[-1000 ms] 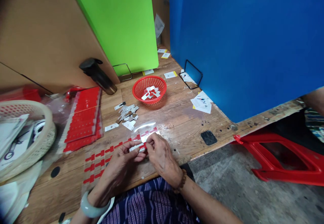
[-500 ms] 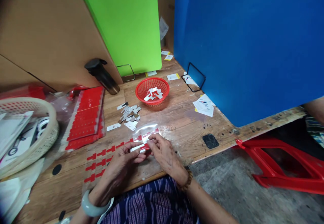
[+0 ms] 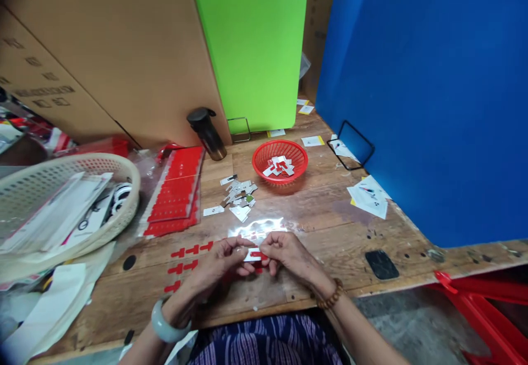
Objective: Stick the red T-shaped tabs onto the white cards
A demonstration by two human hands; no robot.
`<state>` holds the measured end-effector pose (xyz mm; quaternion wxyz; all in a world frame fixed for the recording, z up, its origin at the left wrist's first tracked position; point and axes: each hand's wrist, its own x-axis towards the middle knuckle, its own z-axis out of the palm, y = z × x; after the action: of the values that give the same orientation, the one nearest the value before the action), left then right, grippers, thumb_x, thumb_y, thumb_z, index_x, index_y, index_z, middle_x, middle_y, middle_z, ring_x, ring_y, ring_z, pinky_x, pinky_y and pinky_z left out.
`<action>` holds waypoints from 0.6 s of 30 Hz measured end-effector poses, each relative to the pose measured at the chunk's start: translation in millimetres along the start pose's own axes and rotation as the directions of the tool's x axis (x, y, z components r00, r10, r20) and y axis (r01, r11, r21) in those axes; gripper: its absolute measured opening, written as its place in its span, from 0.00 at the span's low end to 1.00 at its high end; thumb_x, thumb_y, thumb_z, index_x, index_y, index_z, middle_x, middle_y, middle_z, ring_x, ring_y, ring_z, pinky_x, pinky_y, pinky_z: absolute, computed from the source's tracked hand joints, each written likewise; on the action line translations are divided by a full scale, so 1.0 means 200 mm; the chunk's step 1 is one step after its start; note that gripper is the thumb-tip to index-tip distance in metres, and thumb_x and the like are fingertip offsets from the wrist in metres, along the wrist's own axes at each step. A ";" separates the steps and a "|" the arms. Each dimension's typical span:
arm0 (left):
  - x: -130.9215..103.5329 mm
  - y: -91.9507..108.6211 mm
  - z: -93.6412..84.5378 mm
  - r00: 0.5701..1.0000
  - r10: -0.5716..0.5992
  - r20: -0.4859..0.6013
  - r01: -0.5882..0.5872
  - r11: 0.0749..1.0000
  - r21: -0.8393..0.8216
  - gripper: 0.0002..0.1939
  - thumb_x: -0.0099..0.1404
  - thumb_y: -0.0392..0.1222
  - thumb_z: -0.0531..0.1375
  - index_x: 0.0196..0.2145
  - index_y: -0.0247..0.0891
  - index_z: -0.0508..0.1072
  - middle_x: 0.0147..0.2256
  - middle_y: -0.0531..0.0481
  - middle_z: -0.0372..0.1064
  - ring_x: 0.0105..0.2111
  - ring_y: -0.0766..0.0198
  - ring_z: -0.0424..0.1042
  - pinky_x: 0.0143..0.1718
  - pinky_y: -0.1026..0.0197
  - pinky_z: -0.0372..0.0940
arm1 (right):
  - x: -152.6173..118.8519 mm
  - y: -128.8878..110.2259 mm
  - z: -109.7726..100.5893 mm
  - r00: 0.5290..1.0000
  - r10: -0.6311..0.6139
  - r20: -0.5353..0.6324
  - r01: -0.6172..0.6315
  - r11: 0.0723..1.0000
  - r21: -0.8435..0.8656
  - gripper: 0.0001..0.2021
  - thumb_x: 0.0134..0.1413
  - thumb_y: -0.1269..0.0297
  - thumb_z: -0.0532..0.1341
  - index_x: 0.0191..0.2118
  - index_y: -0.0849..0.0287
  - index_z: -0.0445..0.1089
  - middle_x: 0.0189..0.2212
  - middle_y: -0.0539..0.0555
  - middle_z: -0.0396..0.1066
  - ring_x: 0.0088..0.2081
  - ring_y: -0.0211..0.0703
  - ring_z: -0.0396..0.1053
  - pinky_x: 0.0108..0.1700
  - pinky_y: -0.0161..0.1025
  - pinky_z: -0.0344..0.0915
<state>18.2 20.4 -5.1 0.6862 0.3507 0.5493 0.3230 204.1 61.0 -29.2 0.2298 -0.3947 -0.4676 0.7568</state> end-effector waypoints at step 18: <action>0.35 0.15 -0.60 0.829 0.513 -0.222 0.038 0.344 0.938 0.03 0.54 0.34 0.61 0.27 0.36 0.69 0.28 0.48 0.67 0.32 0.60 0.67 0.35 0.61 0.59 | 0.18 -0.35 -0.07 0.880 -0.244 -0.407 0.335 0.927 0.167 0.18 0.37 0.61 0.70 0.37 0.59 0.69 0.31 0.49 0.73 0.23 0.31 0.67 0.24 0.29 0.64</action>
<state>-87.9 109.4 -35.6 0.1562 0.6555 0.7253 0.1407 193.6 126.3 16.4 0.4714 -0.4288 -0.3767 0.6724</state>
